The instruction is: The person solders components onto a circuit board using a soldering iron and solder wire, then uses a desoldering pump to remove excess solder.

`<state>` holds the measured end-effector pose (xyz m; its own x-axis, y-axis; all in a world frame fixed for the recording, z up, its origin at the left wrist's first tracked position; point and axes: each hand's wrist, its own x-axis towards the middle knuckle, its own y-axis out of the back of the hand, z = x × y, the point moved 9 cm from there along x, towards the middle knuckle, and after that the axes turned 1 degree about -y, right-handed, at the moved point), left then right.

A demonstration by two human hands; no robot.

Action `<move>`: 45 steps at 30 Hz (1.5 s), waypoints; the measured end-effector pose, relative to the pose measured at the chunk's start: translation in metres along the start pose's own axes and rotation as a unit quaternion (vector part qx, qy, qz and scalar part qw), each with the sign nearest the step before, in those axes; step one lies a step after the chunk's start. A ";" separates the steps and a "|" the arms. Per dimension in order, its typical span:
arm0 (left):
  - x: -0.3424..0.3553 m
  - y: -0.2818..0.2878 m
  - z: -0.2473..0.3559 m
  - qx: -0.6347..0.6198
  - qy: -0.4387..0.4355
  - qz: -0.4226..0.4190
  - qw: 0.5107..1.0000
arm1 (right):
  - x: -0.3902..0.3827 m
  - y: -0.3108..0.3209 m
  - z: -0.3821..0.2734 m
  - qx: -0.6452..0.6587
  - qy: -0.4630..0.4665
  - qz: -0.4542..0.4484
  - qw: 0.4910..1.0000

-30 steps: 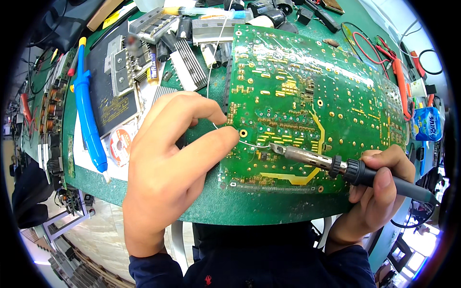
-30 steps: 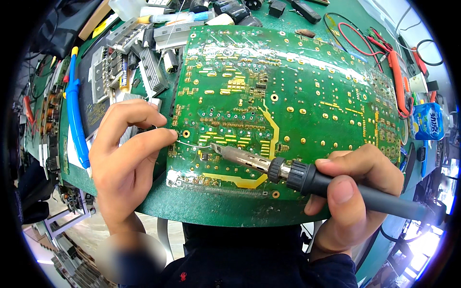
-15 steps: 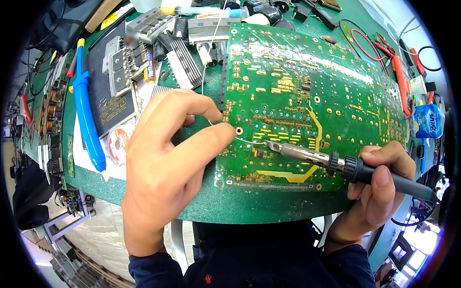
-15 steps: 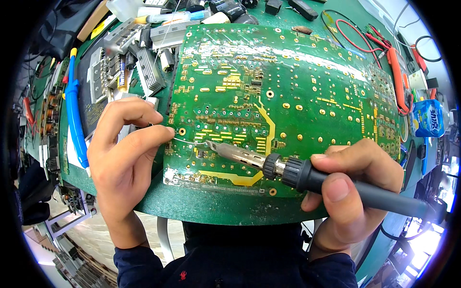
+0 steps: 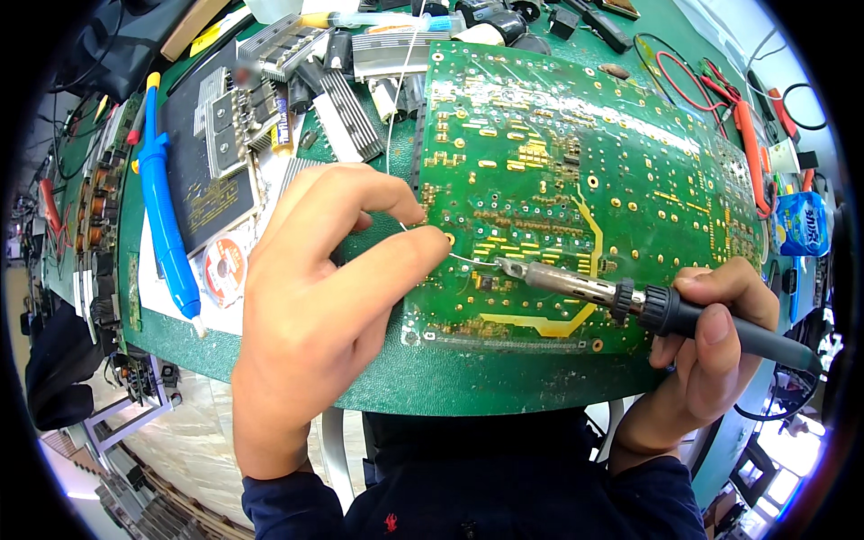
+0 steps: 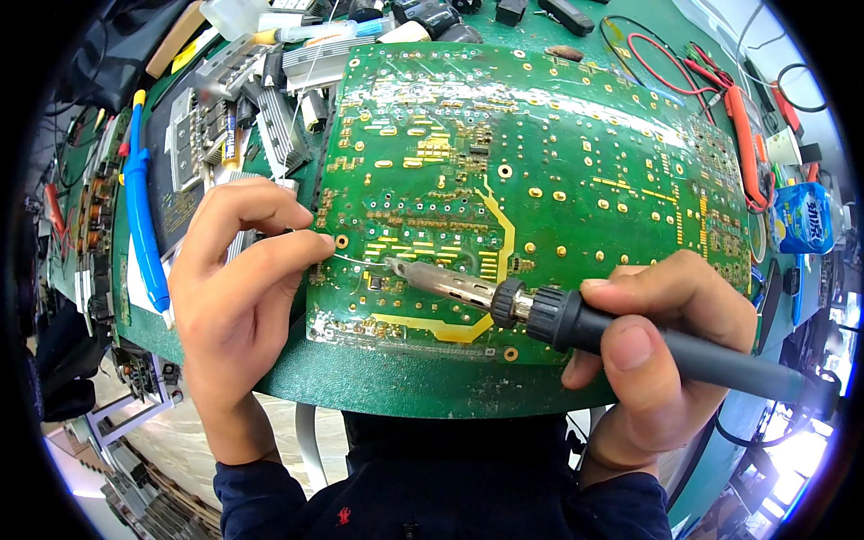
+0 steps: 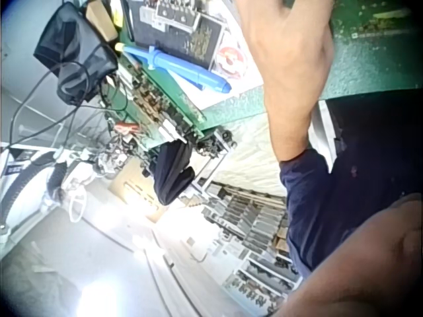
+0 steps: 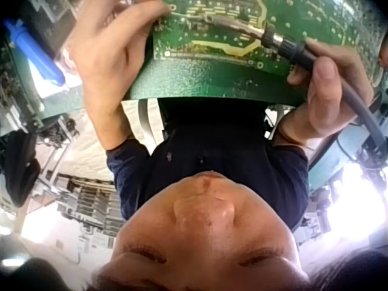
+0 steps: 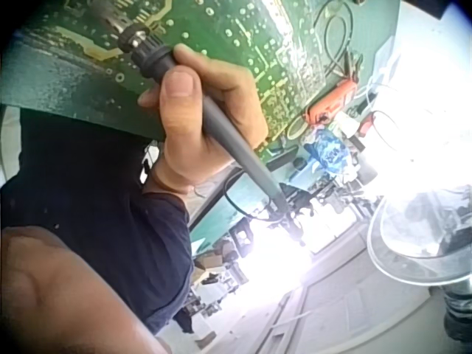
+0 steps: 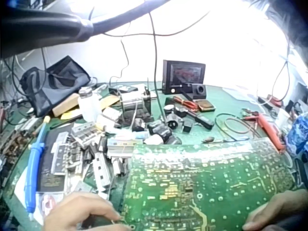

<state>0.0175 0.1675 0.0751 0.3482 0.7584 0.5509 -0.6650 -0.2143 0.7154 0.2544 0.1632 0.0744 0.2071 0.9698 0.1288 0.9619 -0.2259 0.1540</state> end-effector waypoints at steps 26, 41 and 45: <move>0.000 0.000 0.000 0.006 -0.010 0.004 1.000 | 0.000 -0.006 -0.006 0.021 0.066 -0.050 0.996; -0.004 0.012 -0.015 0.028 0.038 0.034 0.998 | -0.001 -0.007 -0.009 -0.019 0.051 -0.038 0.998; -0.005 0.011 -0.020 0.012 0.060 0.011 0.998 | 0.000 -0.006 -0.010 -0.033 0.050 -0.034 0.998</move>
<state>-0.0047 0.1731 0.0715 0.2505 0.8217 0.5120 -0.6547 -0.2458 0.7148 0.2464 0.1637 0.0831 0.1195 0.9701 0.2114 0.9585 -0.1682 0.2302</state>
